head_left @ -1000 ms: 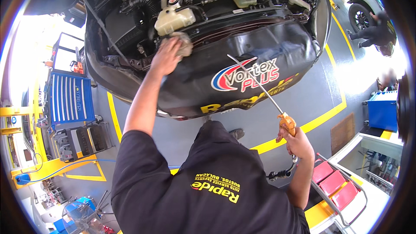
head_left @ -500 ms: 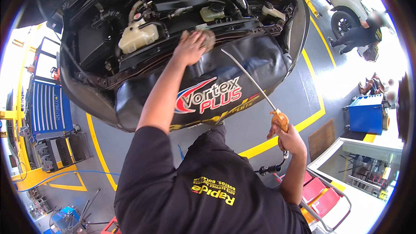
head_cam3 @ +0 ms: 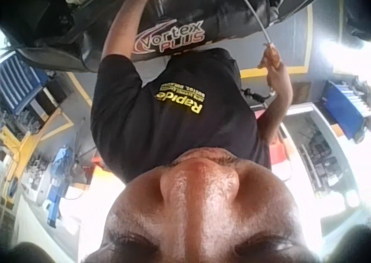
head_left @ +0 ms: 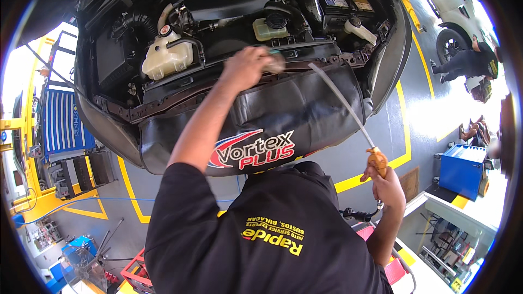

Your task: The person cleans the engine bay of a car using a spray nozzle and a cloth. They wipe various components including the engine cover, battery, and fluid reservoirs. The person then pours engine oil into the engine and continues wiping the engine bay.

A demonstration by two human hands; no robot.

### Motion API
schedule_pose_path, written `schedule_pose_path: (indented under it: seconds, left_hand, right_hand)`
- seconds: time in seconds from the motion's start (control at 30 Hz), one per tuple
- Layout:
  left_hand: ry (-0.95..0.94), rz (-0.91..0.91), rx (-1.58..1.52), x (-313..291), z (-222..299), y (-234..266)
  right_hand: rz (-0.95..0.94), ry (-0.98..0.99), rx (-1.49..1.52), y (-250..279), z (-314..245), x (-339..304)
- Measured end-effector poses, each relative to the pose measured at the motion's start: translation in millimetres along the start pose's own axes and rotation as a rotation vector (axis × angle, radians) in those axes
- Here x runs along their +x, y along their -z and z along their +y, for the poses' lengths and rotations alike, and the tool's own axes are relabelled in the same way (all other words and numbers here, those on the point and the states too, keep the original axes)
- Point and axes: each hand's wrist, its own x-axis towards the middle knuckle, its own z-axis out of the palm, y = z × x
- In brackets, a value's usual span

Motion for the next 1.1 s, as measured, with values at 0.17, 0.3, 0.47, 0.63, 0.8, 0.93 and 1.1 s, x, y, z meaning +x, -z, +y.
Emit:
schedule_pose_path:
  seconds: [0.17, 0.3, 0.47, 0.63, 0.8, 0.93, 1.1]
  left_hand:
    - [0.652, 0.451, 0.179, -57.9, -54.6, 15.1]
    - [0.507, 0.208, 0.266, 6.5, -41.3, -8.3]
    - [0.608, 0.310, 0.018, 54.8, -5.5, -28.6]
    - [0.441, 0.590, -0.087, 52.6, 38.4, -54.1]
    - [-0.090, 0.289, -0.516, 152.4, 110.7, -77.6]
    - [-0.275, 0.227, -0.371, 183.4, 119.0, -61.2]
    - [-0.154, 0.099, -0.082, 144.5, 92.8, -35.8]
  right_hand:
    - [-0.182, -0.145, -0.198, -4.5, -19.8, 36.8]
    - [-0.263, -0.046, -0.123, -0.3, -46.4, 71.7]
    - [-0.223, -0.061, -0.148, 40.4, -52.9, 89.0]
    - [-0.121, 0.018, 0.187, 92.2, -24.8, 73.5]
    - [-0.012, -0.106, 0.185, 116.7, -3.3, 80.3]
    - [-0.083, -0.114, 0.137, 116.8, -0.6, 91.6]
    - [-0.127, -0.021, 0.268, 107.8, -5.1, 85.4]
